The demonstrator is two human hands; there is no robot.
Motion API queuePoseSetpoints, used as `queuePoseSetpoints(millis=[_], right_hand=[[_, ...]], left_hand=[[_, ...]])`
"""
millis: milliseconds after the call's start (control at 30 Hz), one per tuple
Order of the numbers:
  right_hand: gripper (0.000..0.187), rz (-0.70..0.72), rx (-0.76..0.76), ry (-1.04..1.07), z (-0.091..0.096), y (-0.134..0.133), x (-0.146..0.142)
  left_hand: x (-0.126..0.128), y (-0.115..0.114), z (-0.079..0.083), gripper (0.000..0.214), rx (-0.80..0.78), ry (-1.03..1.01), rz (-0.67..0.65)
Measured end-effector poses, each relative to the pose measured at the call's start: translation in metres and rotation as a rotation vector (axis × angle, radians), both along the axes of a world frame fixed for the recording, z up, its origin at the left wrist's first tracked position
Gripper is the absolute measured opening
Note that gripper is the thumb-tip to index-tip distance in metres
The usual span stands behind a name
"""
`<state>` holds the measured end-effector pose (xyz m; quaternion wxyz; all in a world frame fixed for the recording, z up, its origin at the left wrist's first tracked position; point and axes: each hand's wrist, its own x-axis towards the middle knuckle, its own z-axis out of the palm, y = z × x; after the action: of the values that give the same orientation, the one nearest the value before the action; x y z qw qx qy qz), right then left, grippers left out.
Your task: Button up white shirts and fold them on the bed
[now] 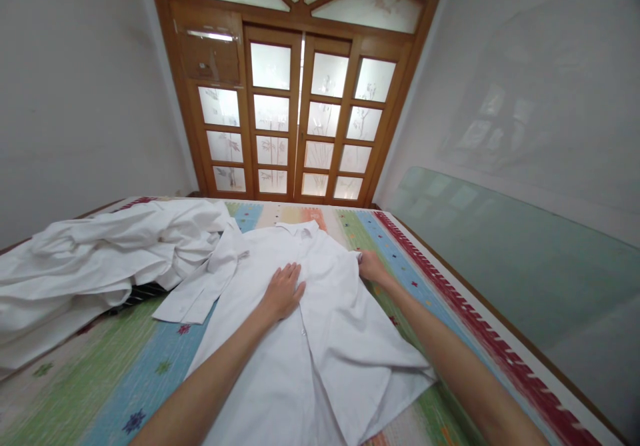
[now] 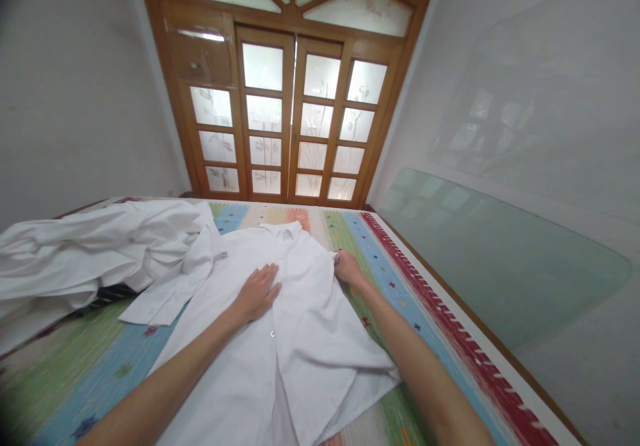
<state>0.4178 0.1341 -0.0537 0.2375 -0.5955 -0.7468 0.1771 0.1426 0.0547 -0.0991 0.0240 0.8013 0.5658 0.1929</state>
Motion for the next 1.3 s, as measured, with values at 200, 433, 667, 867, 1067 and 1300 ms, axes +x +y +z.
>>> queuePoseSetpoints(millis=[200,433,667,867,1067,1300], right_hand=[[0.031,-0.312,0.301,-0.464,0.015,0.006,0.013],[0.041,-0.209,0.034,0.109,0.004,0.017,0.008],[0.007,-0.087,0.038,-0.074,0.005,0.018,0.009],[0.023,-0.29,0.261,-0.391,0.022,0.017,0.017],[0.031,-0.384,0.387,-0.655,0.035,0.014,0.037],[0.01,-0.351,0.381,-0.425,0.039,0.027,0.072]], left_hand=[[-0.001,0.002,-0.006,0.05,0.01,-0.034,-0.006],[-0.003,0.013,0.0,0.052,-0.009,-0.09,0.066],[-0.052,0.06,0.023,0.053,-0.177,0.002,0.384],[-0.089,0.072,0.016,0.053,-0.131,0.104,0.419],[-0.09,0.073,0.016,0.056,-0.158,0.076,0.416],[-0.092,0.076,0.017,0.058,-0.192,0.068,0.431]])
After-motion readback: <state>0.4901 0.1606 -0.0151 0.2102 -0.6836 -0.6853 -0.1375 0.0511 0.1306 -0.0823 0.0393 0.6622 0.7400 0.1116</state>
